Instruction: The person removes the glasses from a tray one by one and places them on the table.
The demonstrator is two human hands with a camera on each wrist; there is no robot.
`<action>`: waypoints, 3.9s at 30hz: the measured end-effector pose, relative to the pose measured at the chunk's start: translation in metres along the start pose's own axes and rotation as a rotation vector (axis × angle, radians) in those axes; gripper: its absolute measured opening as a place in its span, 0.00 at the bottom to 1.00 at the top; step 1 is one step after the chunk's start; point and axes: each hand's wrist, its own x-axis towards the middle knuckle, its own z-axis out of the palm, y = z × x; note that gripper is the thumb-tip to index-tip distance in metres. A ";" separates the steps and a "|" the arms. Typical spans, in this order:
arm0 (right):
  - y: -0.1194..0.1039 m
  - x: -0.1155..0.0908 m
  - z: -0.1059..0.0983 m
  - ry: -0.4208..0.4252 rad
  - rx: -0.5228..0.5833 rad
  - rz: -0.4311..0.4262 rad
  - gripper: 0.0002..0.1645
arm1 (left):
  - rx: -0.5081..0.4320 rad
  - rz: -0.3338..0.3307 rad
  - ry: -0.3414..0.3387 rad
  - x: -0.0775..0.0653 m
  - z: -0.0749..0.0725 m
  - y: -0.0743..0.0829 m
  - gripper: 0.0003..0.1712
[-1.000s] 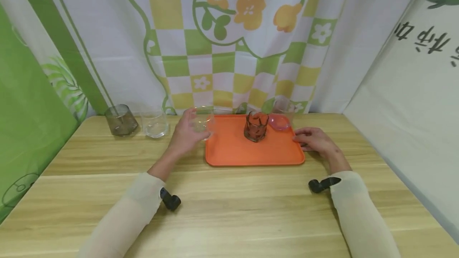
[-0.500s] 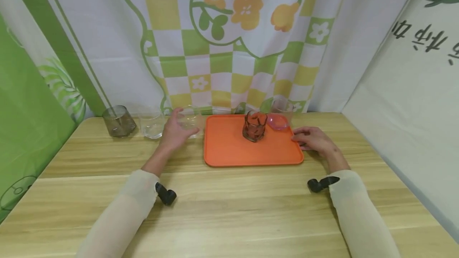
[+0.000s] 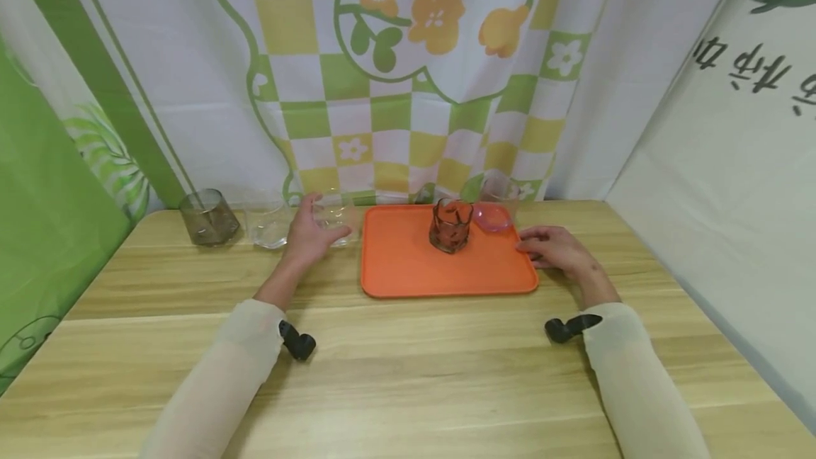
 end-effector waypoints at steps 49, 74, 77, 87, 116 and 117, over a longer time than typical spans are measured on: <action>0.000 0.002 0.000 -0.006 -0.017 0.000 0.33 | 0.081 0.261 0.033 -0.024 -0.002 0.036 0.50; 0.003 0.001 0.000 -0.004 -0.018 0.001 0.33 | -0.009 0.268 -0.267 -0.032 0.094 0.059 0.39; 0.002 0.001 0.000 -0.011 -0.007 0.004 0.33 | 0.026 0.248 -0.281 -0.030 0.108 0.059 0.39; 0.000 0.003 -0.001 -0.013 -0.012 -0.005 0.33 | 0.040 0.219 -0.267 -0.023 0.134 0.066 0.43; 0.002 0.002 0.000 -0.014 0.003 -0.002 0.33 | -0.132 0.154 -0.219 0.000 0.178 0.065 0.49; 0.003 0.002 0.000 -0.015 0.003 0.000 0.33 | -0.124 0.148 -0.216 0.000 0.179 0.064 0.50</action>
